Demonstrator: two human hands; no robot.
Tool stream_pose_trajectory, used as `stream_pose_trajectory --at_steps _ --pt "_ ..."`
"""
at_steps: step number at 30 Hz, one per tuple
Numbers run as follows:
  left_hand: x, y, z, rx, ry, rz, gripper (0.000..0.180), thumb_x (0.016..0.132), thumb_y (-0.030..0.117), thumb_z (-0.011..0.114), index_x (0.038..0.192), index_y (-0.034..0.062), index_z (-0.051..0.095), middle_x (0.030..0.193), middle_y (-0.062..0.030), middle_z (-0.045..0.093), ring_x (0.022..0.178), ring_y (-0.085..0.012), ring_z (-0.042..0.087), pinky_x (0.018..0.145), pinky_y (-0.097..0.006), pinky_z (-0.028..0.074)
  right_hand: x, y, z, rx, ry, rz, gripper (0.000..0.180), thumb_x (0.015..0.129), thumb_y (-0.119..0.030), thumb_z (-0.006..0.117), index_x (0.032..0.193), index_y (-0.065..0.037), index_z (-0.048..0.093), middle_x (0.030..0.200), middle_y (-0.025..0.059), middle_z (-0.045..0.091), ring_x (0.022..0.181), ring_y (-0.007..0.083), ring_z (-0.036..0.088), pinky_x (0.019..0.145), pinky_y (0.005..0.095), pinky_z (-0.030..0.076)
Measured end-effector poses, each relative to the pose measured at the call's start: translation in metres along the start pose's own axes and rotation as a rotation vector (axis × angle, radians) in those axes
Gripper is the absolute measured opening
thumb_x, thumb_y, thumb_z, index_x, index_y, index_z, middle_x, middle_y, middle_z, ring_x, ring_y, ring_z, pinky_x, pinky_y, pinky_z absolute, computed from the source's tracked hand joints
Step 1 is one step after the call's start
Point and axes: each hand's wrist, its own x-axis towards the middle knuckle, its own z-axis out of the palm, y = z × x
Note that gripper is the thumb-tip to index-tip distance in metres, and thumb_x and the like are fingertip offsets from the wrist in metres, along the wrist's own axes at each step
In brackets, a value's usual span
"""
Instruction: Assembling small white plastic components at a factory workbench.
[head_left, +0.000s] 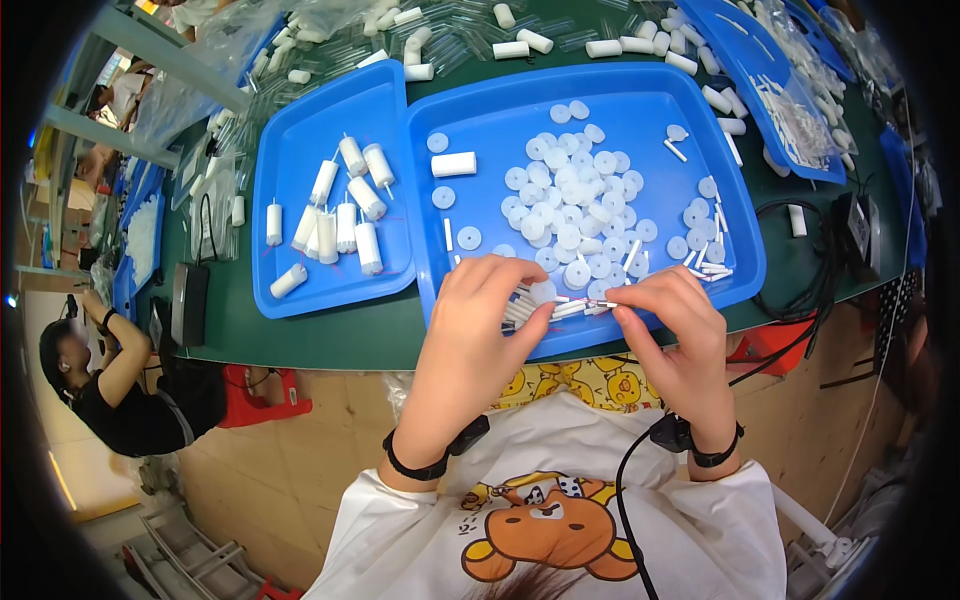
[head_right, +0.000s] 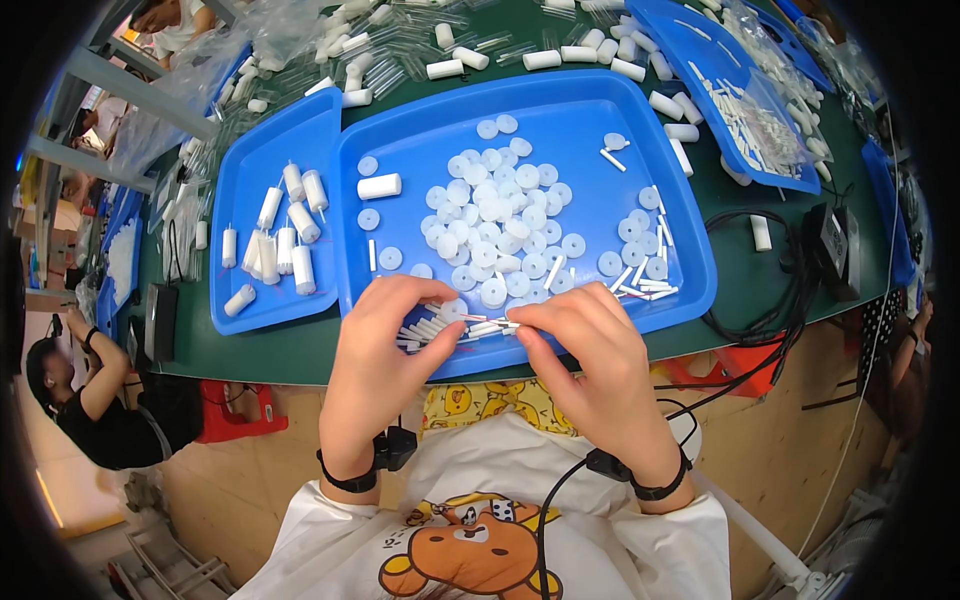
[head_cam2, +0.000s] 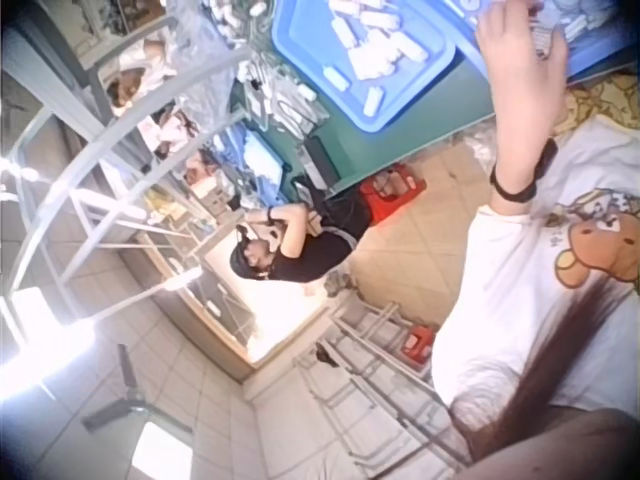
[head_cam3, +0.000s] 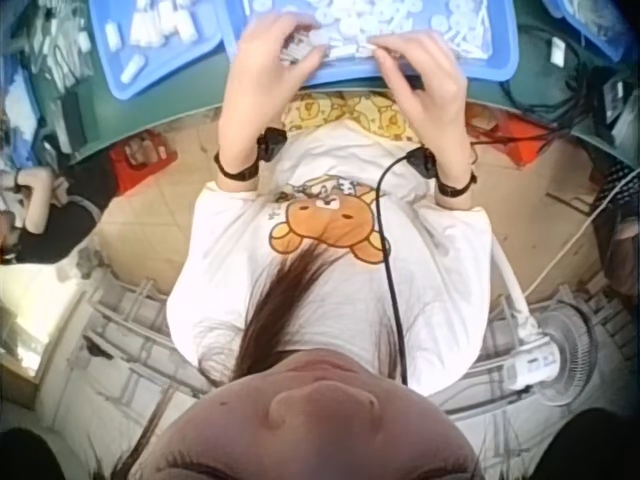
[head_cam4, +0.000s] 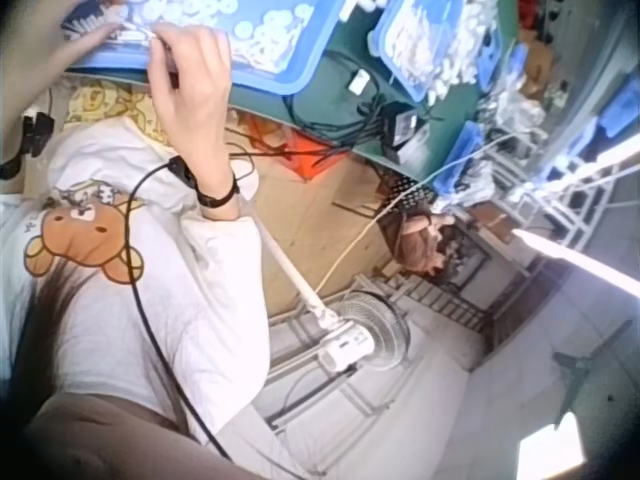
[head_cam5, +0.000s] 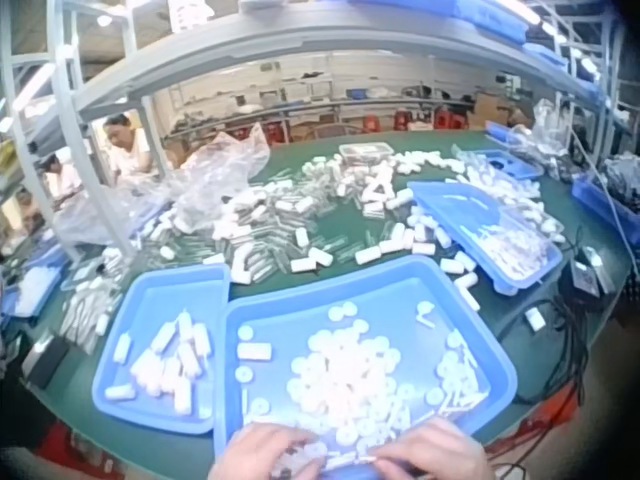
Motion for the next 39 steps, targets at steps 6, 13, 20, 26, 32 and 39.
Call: stream_pose_trajectory --at_steps 6,13,20,26,32,39 --pt "-0.007 0.0 -0.01 -0.35 -0.052 -0.03 0.031 0.067 -0.007 0.072 0.096 -0.0009 0.064 0.099 -0.009 0.058 0.089 -0.0173 0.059 0.077 -0.027 0.047 -0.001 -0.001 0.002 0.041 -0.014 -0.038 0.02 0.073 0.004 0.067 0.091 -0.002 0.064 0.08 0.0081 0.061 0.071 0.0242 0.055 0.064 0.0319 0.043" --pt "-0.009 -0.003 -0.013 -0.608 -0.13 -0.087 0.032 0.069 -0.014 0.068 0.1 -0.0055 0.062 0.104 -0.0141 0.061 0.097 -0.0213 0.06 0.087 -0.031 0.048 -0.006 0.001 0.002 0.086 0.018 -0.083 0.023 0.069 0.006 0.069 0.091 -0.002 0.066 0.079 0.0068 0.061 0.072 0.0224 0.055 0.062 0.0306 0.043" --pt "-0.014 -0.001 -0.018 -0.787 -0.168 -0.097 0.033 0.071 -0.006 0.072 0.103 -0.0005 0.065 0.103 -0.0106 0.063 0.094 -0.0166 0.059 0.083 -0.028 0.047 -0.008 -0.001 -0.002 0.082 -0.005 -0.114 0.027 0.066 0.006 0.071 0.091 -0.002 0.067 0.08 0.0062 0.062 0.072 0.0223 0.055 0.063 0.0309 0.043" --pt "-0.014 0.003 -0.018 -0.69 -0.198 -0.078 0.035 0.066 -0.013 0.07 0.099 -0.0059 0.064 0.102 -0.0155 0.063 0.098 -0.023 0.06 0.087 -0.034 0.047 -0.009 -0.002 -0.004 0.033 -0.002 -0.154 0.029 0.064 0.006 0.071 0.091 -0.002 0.067 0.08 0.0058 0.061 0.072 0.0222 0.055 0.063 0.0306 0.043" --pt "-0.017 0.005 -0.01 -0.649 -0.191 0.011 0.03 0.071 -0.004 0.073 0.1 0.0027 0.067 0.097 -0.0087 0.065 0.089 -0.0161 0.06 0.077 -0.028 0.048 -0.01 -0.011 -0.005 -0.015 -0.014 -0.239 0.031 0.063 0.004 0.073 0.092 0.0 0.066 0.081 0.0065 0.061 0.072 0.0224 0.055 0.061 0.031 0.043" --pt "-0.023 0.015 -0.003 -0.83 -0.172 -0.11 0.032 0.061 -0.01 0.077 0.09 -0.0036 0.064 0.096 -0.0138 0.064 0.093 -0.0236 0.063 0.081 -0.034 0.051 -0.018 -0.012 0.002 0.022 0.043 -0.283 0.031 0.063 0.002 0.074 0.092 0.004 0.064 0.078 0.0083 0.061 0.064 0.0206 0.055 0.052 0.0292 0.043"
